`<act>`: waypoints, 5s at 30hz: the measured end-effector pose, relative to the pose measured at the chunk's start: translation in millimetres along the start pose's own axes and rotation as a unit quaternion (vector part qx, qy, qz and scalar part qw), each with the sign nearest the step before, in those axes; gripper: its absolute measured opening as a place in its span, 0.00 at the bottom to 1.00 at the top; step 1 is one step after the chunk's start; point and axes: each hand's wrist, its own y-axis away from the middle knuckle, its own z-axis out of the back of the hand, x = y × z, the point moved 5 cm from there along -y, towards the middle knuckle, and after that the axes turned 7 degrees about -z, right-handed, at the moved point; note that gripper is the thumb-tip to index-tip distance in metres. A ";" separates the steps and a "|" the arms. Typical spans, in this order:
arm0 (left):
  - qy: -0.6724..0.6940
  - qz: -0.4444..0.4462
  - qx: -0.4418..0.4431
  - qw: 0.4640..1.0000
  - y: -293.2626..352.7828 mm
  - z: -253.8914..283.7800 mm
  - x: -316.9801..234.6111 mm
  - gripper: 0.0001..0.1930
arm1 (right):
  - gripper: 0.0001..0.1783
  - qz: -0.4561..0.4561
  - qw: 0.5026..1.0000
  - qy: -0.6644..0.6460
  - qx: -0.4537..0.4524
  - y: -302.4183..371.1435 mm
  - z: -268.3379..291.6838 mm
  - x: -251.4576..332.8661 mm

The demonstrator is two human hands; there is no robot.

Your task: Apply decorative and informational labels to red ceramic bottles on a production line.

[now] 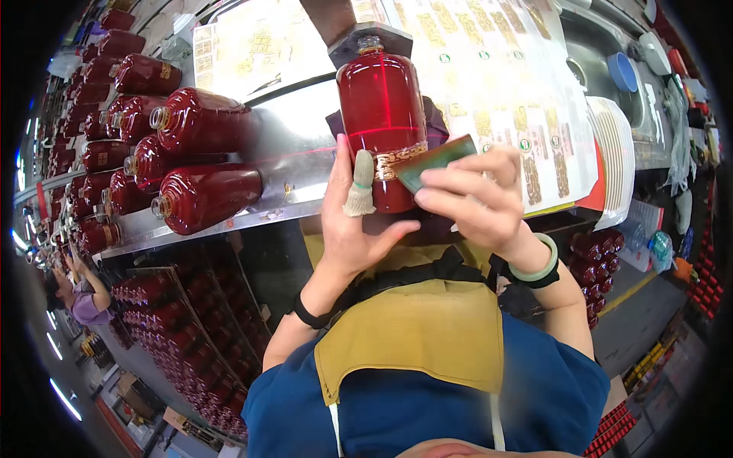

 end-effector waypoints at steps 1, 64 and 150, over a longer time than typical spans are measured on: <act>-0.002 0.021 -0.008 1.000 0.1 -1.6 2.2 0.48 | 0.16 0.033 0.999 -0.003 0.032 0.5 -1.2 7.4; -0.100 -0.031 -0.113 0.988 -6.7 5.2 -12.9 0.44 | 0.16 0.000 0.990 0.008 -0.143 -74.7 -0.8 -43.7; 0.061 0.044 -0.069 0.995 2.4 4.4 19.1 0.49 | 0.11 0.062 0.989 0.070 -0.116 -35.9 -19.0 -34.4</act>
